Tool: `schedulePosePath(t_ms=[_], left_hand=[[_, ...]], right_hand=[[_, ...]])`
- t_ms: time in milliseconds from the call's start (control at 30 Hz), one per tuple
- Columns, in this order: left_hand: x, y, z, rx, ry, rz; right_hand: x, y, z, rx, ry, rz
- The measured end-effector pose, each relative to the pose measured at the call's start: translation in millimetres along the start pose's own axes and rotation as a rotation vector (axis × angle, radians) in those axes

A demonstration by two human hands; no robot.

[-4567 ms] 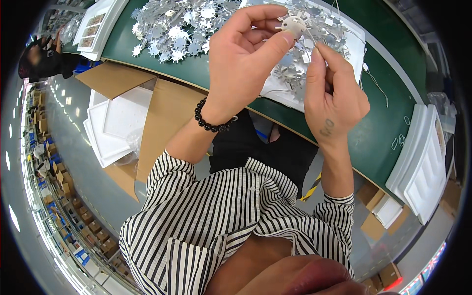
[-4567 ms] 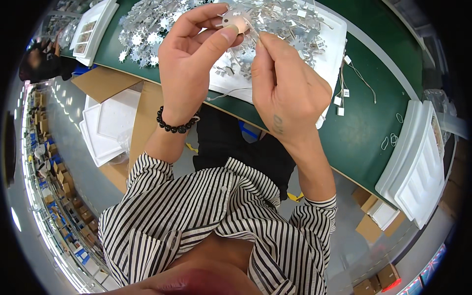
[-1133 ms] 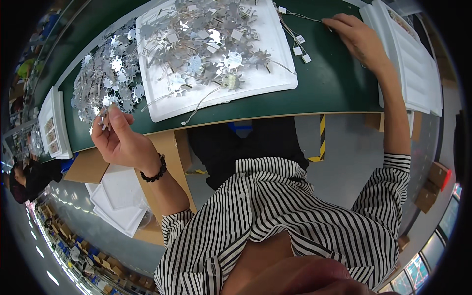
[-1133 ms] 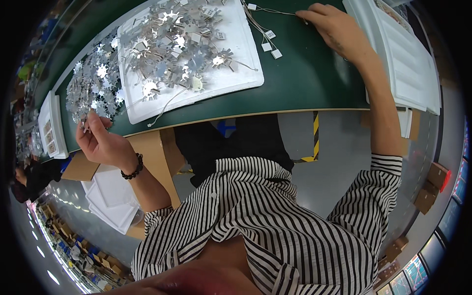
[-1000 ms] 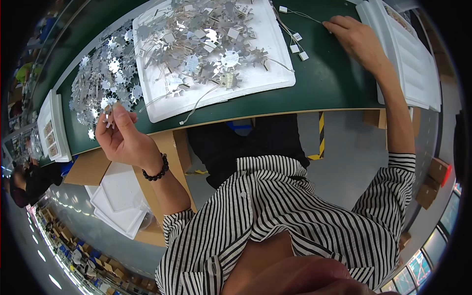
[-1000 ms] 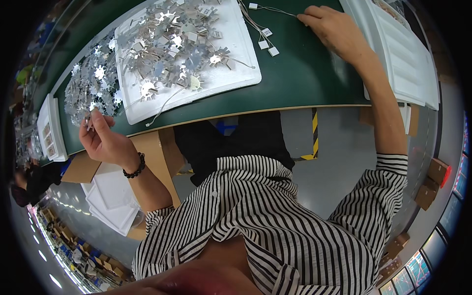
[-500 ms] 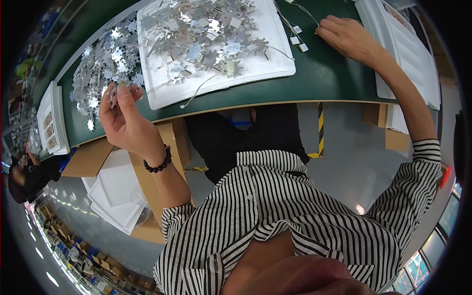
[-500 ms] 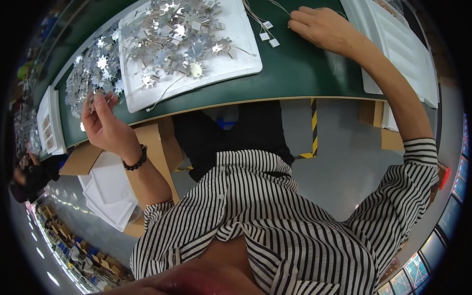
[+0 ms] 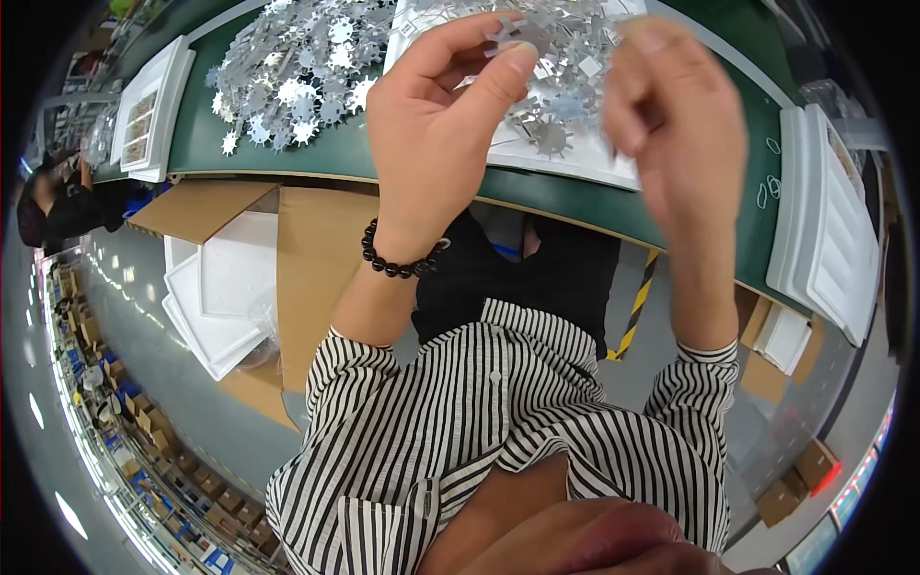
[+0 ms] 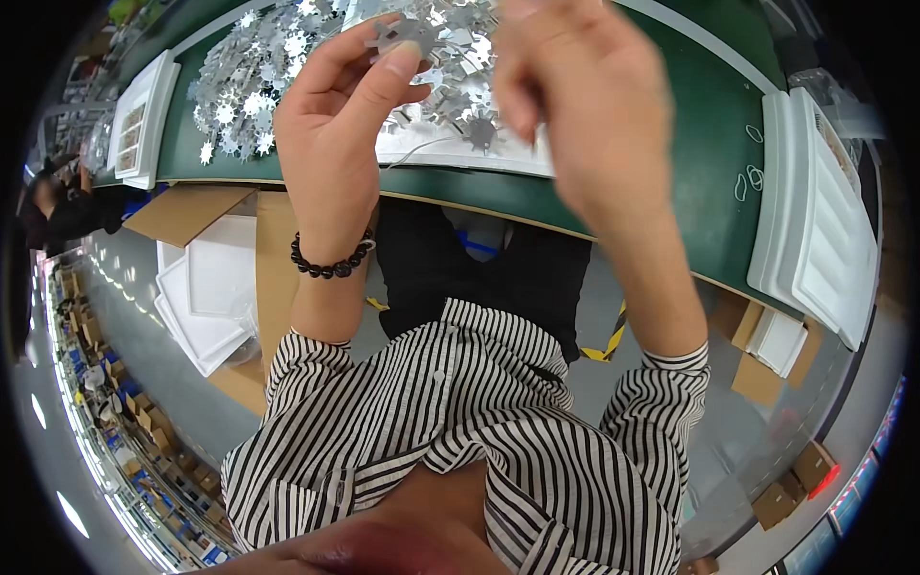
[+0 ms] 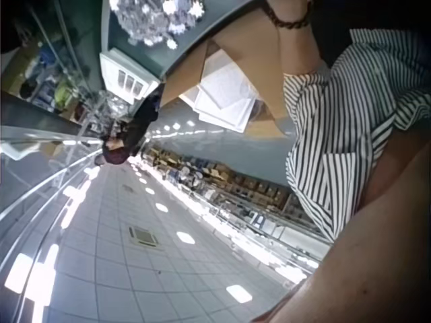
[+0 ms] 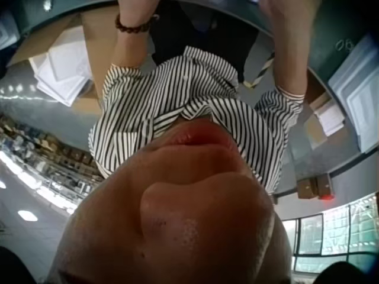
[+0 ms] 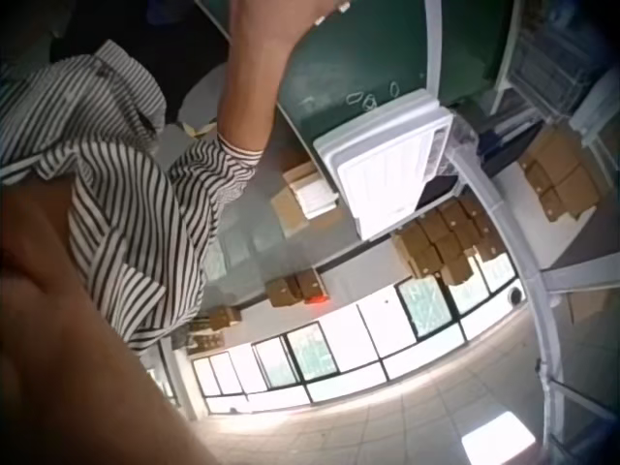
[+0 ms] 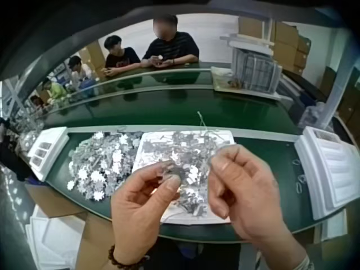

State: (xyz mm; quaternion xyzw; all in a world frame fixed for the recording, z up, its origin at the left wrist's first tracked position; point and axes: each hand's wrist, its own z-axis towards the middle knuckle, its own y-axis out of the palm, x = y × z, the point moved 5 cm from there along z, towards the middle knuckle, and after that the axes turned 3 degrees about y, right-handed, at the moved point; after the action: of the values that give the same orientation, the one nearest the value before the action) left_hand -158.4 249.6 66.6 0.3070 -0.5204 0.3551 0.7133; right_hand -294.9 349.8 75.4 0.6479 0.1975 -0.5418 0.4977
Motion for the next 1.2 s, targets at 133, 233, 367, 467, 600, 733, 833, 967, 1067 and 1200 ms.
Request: schedulePosePath(t_ms=[133, 233, 367, 467, 600, 733, 833, 967, 1067, 1200], left_hand=[[-9, 2, 1, -0.028, 0.116, -0.106], [-12, 1, 0, -0.034, 0.181, -0.083], [-11, 1, 0, -0.027, 0.269, 0.082], [-6, 2, -1, -0.097, 0.408, 0.284], [-5, 2, 1, -0.183, 0.476, 0.38], [-7, 3, 4, -0.242, 0.395, 0.27], [-16, 2, 2, -0.219, 0.061, -0.134], [-19, 3, 1, -0.268, 0.028, -0.096], [-16, 4, 5, -0.27, 0.045, -0.053], [-6, 5, 15, -0.232, 0.128, 0.022]], right_hand=[[20, 22, -10, 0.058, 0.118, -0.085], [23, 22, -8, 0.08, 0.114, -0.056], [26, 21, -6, 0.092, 0.112, -0.147], [26, 18, -5, 0.102, 0.13, -0.159], [29, 17, -4, 0.13, 0.051, -0.139], [27, 22, -5, 0.155, -0.052, -0.105], [23, 27, -8, 0.15, -0.093, -0.077], [27, 16, -14, 0.12, -0.107, -0.177], [24, 9, -16, 0.081, -0.109, -0.324], [8, -4, -16, 0.036, -0.193, -0.88]])
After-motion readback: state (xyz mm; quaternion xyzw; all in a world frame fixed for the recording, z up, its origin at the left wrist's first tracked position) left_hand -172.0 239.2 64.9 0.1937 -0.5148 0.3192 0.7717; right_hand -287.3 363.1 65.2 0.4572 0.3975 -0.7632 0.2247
